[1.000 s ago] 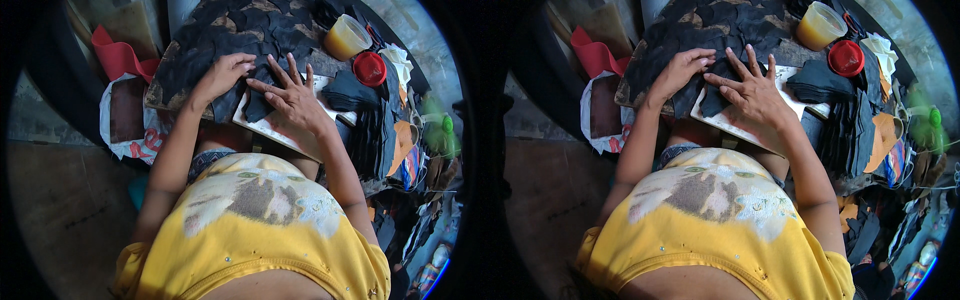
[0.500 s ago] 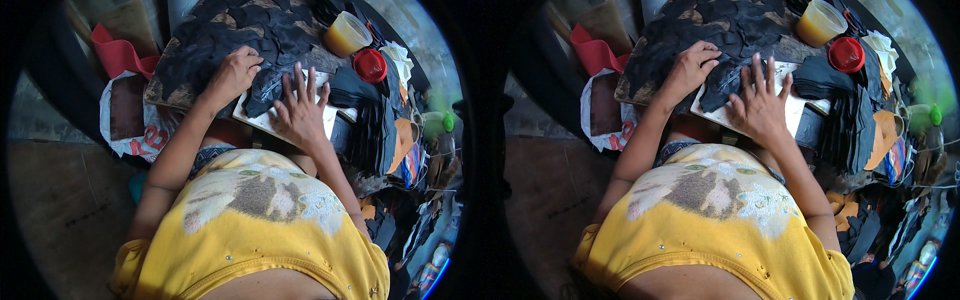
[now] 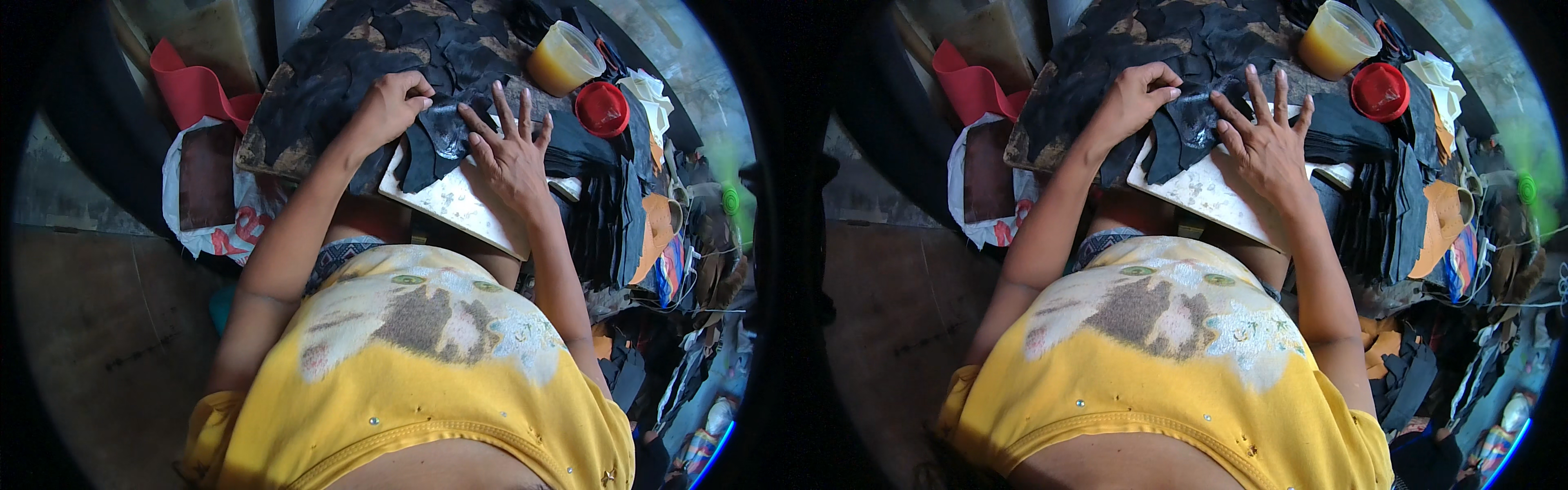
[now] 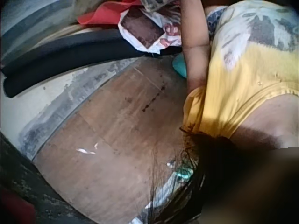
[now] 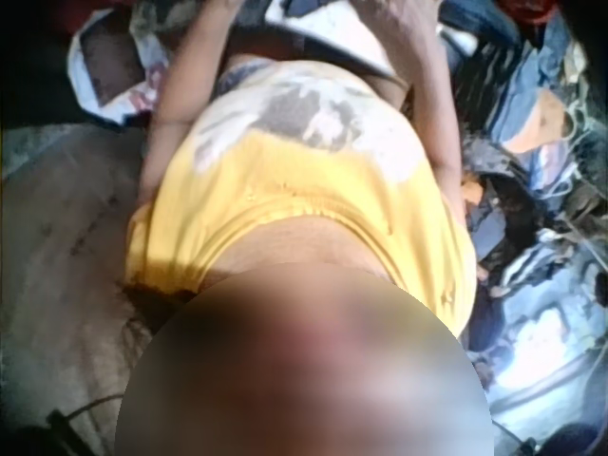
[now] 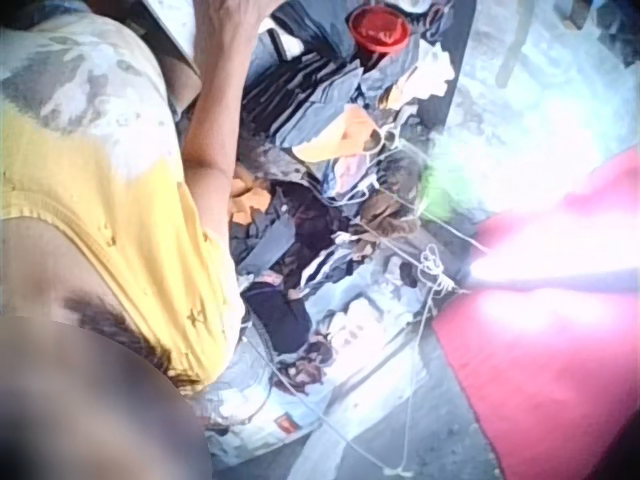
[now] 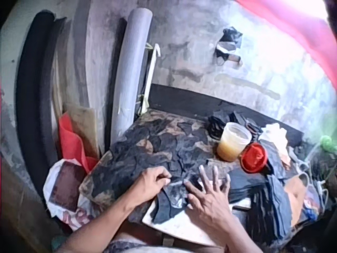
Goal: The person repeatedly rubs black leather pieces on a white rectangular board using both hands. They pick up individual pieces, rub them against the board, and place them back down, continuing this cycle throughout the clip.
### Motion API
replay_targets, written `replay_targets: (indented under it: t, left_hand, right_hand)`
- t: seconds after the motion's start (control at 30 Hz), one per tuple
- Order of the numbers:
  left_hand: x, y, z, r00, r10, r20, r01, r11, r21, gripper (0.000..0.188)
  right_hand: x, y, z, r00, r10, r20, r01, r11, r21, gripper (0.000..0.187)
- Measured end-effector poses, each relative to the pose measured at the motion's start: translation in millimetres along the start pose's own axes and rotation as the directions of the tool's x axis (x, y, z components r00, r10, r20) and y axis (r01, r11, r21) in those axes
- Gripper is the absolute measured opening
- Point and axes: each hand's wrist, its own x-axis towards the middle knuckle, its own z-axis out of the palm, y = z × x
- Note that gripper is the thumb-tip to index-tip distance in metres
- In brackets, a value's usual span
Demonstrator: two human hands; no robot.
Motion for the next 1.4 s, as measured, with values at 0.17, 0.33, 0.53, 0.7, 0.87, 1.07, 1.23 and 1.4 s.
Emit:
replay_targets:
  t: [0.17,0.33,0.53,0.7,0.87,1.07,1.23,1.4]
  left_hand:
    - [2.5,-5.9,-0.4,1.0,0.014,0.013,-0.014,1.0,-0.023,0.014]
    - [7.7,-2.8,-7.0,0.985,0.17,0.023,-0.172,0.98,0.102,0.014]
    - [18.8,2.2,-8.0,0.994,-0.013,0.107,0.009,0.999,0.041,0.014]
    - [18.3,-0.3,-7.9,0.993,0.029,0.114,-0.031,0.999,0.018,0.013]
    - [13.7,6.2,-15.4,0.975,-0.041,0.218,0.047,0.999,-0.022,0.021]
    - [48.0,-3.2,-25.5,0.976,-0.156,0.154,0.204,0.904,-0.376,0.022]
    - [131.8,-34.9,-62.2,0.989,-0.142,0.03,0.143,0.921,-0.363,0.035]
    - [139.3,-40.2,-54.3,0.995,-0.101,-0.014,0.097,0.895,0.435,0.047]
  right_hand:
    - [-10.6,-18.2,-20.3,0.988,-0.113,0.101,0.099,0.986,0.134,0.046]
    - [-25.9,-16.3,-28.2,0.987,-0.145,0.074,0.121,0.958,0.261,0.042]
    - [-13.9,-16.3,-13.1,0.996,0.034,0.084,-0.038,0.998,0.054,0.043]
    - [-24.0,-28.5,-25.2,0.995,-0.083,0.052,0.075,0.988,0.133,0.043]
    - [-27.6,-29.4,-32.5,0.971,-0.17,0.17,0.107,0.939,0.327,0.042]
    - [-31.1,-11.2,-34.9,0.995,-0.042,0.085,-0.051,0.514,0.856,0.048]
    - [-33.2,-12.1,-22.9,0.996,0.071,0.049,-0.085,0.68,0.728,0.045]
    - [-31.2,-12.9,-8.3,0.983,0.183,0.006,-0.143,0.746,0.651,0.057]
